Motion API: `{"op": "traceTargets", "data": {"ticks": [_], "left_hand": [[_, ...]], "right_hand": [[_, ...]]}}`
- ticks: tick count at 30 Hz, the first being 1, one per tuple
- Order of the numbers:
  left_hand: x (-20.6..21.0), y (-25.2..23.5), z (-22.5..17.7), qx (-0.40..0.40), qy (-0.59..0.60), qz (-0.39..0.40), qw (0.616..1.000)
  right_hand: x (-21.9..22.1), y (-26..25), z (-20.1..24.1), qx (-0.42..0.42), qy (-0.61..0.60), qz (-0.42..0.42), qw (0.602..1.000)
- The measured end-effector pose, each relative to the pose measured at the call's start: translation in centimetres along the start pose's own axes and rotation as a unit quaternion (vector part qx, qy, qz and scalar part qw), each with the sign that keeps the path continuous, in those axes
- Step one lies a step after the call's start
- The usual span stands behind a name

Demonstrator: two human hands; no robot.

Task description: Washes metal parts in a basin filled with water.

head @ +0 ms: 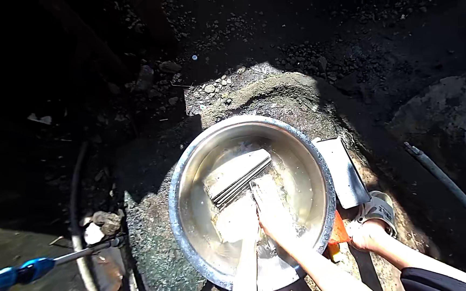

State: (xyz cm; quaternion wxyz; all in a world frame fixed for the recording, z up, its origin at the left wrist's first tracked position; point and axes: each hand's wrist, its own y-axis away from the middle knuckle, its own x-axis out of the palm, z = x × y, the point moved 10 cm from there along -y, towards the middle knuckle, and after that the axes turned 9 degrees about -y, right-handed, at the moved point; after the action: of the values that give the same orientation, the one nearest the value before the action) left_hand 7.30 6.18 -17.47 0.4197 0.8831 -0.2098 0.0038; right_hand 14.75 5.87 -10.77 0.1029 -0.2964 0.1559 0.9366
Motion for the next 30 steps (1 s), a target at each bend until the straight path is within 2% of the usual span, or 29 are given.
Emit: {"op": "traceTargets", "data": {"ticks": [3,5,7,10,12,14,16,18,20,21,24,26,28,30], "left_hand": [[0.1,0.5,0.0,-0.030,-0.044,-0.030,0.998],[0.4,0.7,-0.5,0.002,-0.062,-0.005,0.998],[0.2,0.6,-0.8,0.023,-0.048,0.005,0.999],[-1.6,0.5,0.4,-0.031,-0.073,0.024,0.997],[-3.7,1.9,0.0,-0.055,-0.175,0.034,0.982],[-5.1,3.5,-0.3,-0.057,-0.280,0.074,0.955],[-6.4,5.4,0.6,-0.092,-0.300,0.066,0.947],[-7.8,6.6,0.5,-0.050,-0.235,-0.042,0.970],[-8.3,7.0,0.4,0.024,-0.095,-0.157,0.983],[-7.5,6.8,0.3,0.045,-0.026,-0.163,0.985],[-4.7,6.1,-0.6,0.068,0.052,-0.163,0.983],[-3.9,5.8,-1.6,0.073,0.061,-0.167,0.981],[-4.0,5.5,-2.2,0.061,0.078,-0.160,0.982],[-4.0,6.5,-2.4,0.043,0.089,-0.150,0.984]], "right_hand": [[1.7,3.1,-1.2,-0.073,0.015,0.071,0.995],[1.2,2.2,-1.8,-0.164,0.037,0.056,0.984],[-0.3,-0.8,-1.7,-0.195,0.057,0.038,0.978],[-2.1,-5.6,-3.4,-0.103,0.080,0.117,0.985],[-2.9,-6.2,-5.2,-0.069,0.111,0.166,0.977],[-4.4,-5.8,-7.1,-0.011,0.105,0.158,0.982],[-5.6,-5.3,-8.1,0.038,0.087,0.104,0.990],[-5.7,-5.1,-8.2,0.050,0.034,0.010,0.998],[-5.5,-4.4,-7.4,0.055,-0.018,-0.102,0.993],[-5.1,-3.9,-6.2,0.066,-0.028,-0.118,0.990],[-2.0,-1.7,-0.8,0.078,-0.038,-0.077,0.993],[0.3,-0.5,2.2,0.089,-0.050,0.007,0.995],[1.6,-0.5,3.1,0.057,-0.092,0.060,0.992],[1.2,-1.4,2.3,0.015,-0.120,0.049,0.991]]}}
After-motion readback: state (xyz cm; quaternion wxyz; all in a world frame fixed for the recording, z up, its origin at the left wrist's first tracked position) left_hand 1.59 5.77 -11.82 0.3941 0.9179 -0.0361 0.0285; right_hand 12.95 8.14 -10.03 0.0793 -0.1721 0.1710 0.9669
